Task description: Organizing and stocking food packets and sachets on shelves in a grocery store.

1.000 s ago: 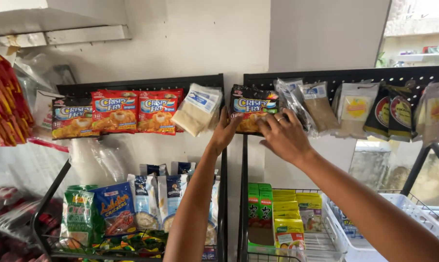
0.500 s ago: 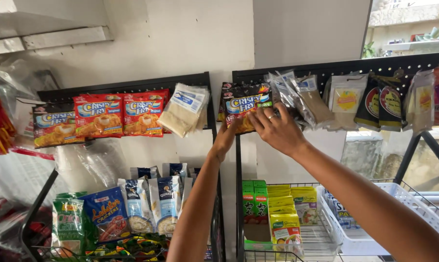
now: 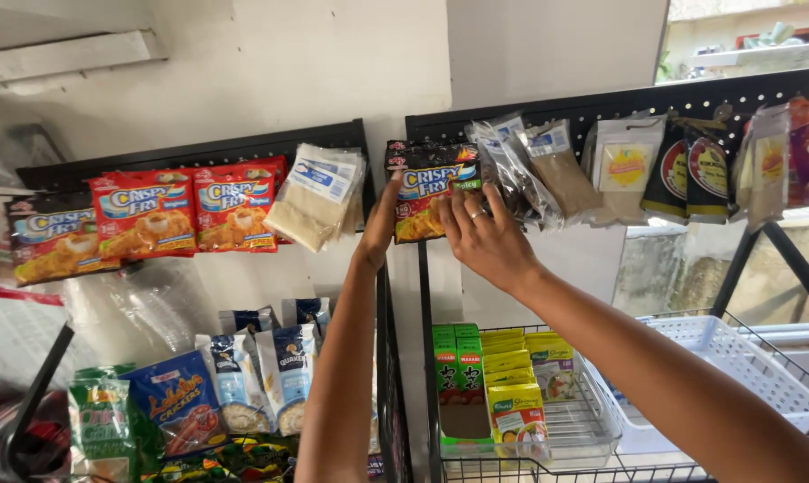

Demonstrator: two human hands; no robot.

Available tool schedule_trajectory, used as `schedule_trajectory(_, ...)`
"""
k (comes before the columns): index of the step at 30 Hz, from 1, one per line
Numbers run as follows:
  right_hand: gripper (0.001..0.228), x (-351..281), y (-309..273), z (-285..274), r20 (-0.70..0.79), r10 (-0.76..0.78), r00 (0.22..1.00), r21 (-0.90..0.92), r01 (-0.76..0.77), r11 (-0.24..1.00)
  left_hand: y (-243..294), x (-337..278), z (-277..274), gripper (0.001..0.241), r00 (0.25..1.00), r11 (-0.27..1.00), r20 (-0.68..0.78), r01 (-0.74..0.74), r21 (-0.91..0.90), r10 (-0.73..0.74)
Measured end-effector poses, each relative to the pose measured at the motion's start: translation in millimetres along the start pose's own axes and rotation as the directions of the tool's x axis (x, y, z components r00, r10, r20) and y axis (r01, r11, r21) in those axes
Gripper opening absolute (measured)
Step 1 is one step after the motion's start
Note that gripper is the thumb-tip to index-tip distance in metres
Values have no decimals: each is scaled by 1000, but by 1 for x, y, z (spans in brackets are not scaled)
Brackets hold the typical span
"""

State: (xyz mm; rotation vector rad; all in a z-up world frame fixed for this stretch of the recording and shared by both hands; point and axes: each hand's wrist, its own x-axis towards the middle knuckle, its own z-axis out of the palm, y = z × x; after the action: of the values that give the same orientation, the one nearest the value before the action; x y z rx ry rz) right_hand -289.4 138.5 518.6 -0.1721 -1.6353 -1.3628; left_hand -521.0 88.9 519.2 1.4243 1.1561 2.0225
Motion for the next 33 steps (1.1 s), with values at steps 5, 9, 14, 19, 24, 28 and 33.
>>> schedule_trajectory(5, 33, -6, 12, 6, -24, -52, 998, 49, 53, 997, 15, -22, 14, 75, 996, 991, 40, 73, 111, -78)
schedule_trajectory(9, 39, -7, 4, 8, -22, -22, 1000, 25, 23, 999, -12, -13, 12, 69, 996, 995, -13, 84, -55, -85)
schedule_trajectory(14, 45, -7, -3, 6, 86, -5, 996, -1, 5, 1000, -31, 5, 4, 69, 984, 983, -18, -179, 29, 179)
schedule_trajectory(19, 50, -17, 10, -30, 16, 6, 1000, 22, -6, 1000, 35, -37, 60, 90, 698, 386, -84, -288, 876, 711)
schedule_trajectory(24, 76, -66, 43, -30, -30, 340, 940, 493, -282, 823, 55, -76, 101, 72, 694, -39, 214, -259, 965, 687)
schedule_trajectory(28, 87, -77, 60, -11, 165, 294, 941, 594, -333, 732, 18, -64, 99, 62, 805, -174, 302, -247, 953, 511)
schedule_trajectory(33, 82, -66, 50, 30, 120, 194, 974, 352, -225, 909, 20, -60, 104, 64, 874, -218, 329, -264, 940, 357)
